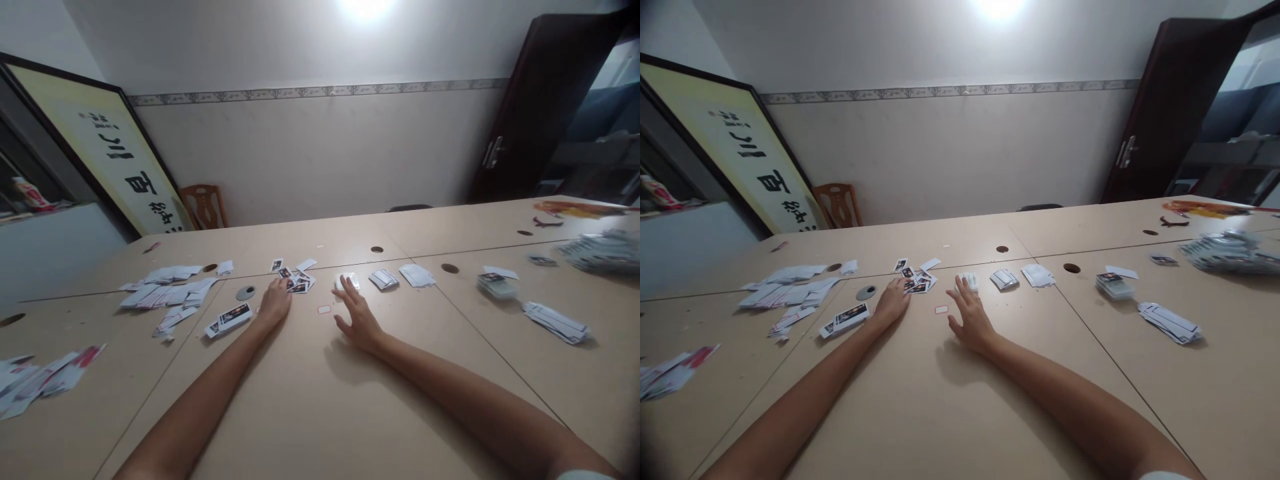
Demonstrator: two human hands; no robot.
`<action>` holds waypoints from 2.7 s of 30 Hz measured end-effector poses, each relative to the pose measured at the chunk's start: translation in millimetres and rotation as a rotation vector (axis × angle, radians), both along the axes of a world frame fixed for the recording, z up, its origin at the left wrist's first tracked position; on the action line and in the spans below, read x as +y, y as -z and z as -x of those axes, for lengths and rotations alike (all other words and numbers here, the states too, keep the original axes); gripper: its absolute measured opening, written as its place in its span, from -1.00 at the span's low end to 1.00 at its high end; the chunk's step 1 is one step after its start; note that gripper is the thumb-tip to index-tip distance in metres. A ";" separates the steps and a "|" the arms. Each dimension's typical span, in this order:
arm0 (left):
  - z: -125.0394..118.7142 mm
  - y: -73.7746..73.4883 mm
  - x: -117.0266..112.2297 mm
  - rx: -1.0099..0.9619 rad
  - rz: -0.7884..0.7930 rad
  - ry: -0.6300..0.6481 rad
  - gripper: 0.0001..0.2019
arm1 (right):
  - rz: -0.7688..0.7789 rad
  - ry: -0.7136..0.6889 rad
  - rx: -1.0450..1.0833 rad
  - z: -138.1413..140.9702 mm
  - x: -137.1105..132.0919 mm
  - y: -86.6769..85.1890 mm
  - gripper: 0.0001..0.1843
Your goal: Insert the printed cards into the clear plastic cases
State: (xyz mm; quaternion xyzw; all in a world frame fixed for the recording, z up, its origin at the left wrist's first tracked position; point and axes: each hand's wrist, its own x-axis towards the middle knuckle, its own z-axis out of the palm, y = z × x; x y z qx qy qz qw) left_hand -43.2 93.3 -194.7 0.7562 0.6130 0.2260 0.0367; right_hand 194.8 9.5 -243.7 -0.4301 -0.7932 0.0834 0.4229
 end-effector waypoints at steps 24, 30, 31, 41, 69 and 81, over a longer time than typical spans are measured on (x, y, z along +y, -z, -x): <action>20.1 21.3 12.4 0.156 0.022 -0.012 -0.66 | 0.110 -0.029 -0.012 -4.4 -7.9 -5.1 -0.61; 18.8 19.4 9.4 0.157 0.030 -0.044 -0.68 | 0.092 -0.039 -0.038 -3.7 -8.3 -4.1 -0.63; 19.3 19.9 9.0 0.148 0.015 -0.049 -0.69 | 0.092 -0.040 -0.038 -3.6 -8.4 -3.9 -0.62; 3.5 19.6 -7.4 -0.114 -0.413 0.163 -0.80 | 0.367 -0.200 0.538 -0.3 -6.1 -7.1 -0.82; -30.9 29.5 -26.1 -0.539 -0.423 0.361 -0.87 | 0.682 -0.145 1.189 44.3 40.7 -8.9 -0.62; -29.5 36.6 -20.4 -0.484 -0.364 0.368 -0.66 | 0.680 -0.157 1.215 43.3 42.1 -6.2 -0.60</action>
